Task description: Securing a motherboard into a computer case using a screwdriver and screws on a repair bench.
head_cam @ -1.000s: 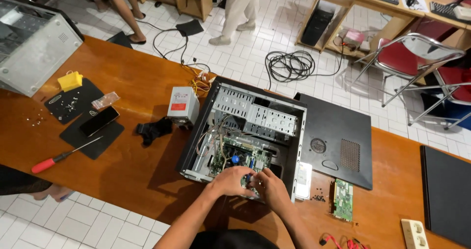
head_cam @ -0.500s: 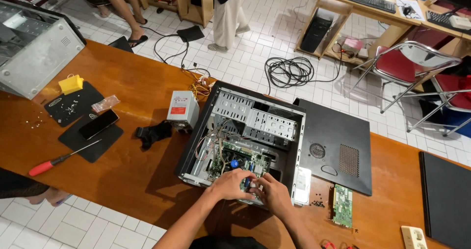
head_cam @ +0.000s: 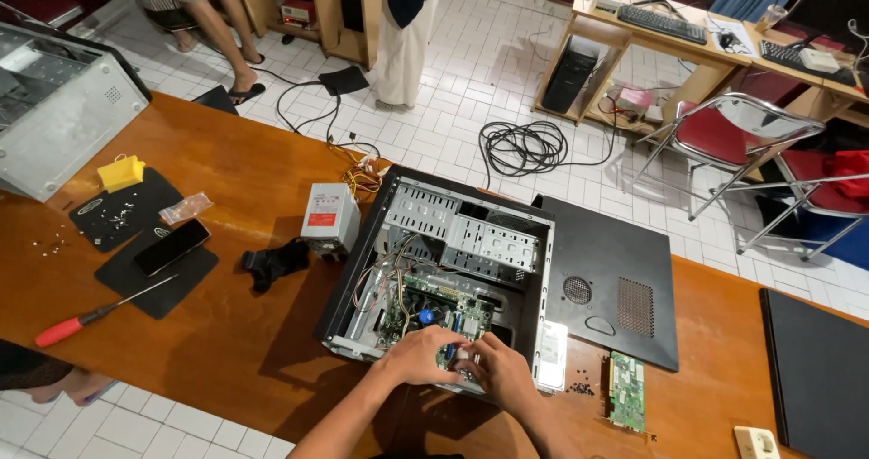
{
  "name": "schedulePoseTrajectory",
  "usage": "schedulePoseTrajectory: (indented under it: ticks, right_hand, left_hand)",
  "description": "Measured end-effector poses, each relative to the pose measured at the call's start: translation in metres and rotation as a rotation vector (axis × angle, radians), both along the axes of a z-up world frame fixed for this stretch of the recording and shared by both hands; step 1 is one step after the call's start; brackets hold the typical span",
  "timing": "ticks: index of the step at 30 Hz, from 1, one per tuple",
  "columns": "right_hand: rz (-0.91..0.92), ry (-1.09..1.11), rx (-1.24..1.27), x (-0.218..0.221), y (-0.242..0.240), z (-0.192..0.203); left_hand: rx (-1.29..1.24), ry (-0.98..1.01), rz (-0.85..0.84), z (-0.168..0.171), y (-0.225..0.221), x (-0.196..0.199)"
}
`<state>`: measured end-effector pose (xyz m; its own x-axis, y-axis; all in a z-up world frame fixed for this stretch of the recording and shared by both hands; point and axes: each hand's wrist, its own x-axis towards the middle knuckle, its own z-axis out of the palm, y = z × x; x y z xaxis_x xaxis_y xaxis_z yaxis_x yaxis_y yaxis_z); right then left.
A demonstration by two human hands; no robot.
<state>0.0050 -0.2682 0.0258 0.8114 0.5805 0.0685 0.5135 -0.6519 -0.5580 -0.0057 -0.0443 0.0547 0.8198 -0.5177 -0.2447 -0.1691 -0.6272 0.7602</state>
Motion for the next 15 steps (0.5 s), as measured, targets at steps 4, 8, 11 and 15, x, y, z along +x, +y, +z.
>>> schedulePoseTrajectory:
  ticks: [4, 8, 11, 15]
  right_hand:
    - [-0.138, -0.037, -0.068, -0.004, 0.007, -0.016]
    - [-0.101, 0.116, -0.1, -0.006, 0.013, 0.021]
    - [0.026, 0.22, -0.064, -0.003, 0.012, 0.048]
    - [0.044, 0.05, -0.116, 0.0, 0.001, 0.019]
  left_hand:
    - [-0.067, -0.065, 0.047, -0.02, 0.0, 0.002]
    - [-0.109, -0.102, 0.01, -0.022, 0.002, 0.002]
    - [-0.101, -0.049, -0.006, -0.004, 0.004, 0.002]
    - [-0.043, -0.054, -0.032, -0.002, 0.002, 0.002]
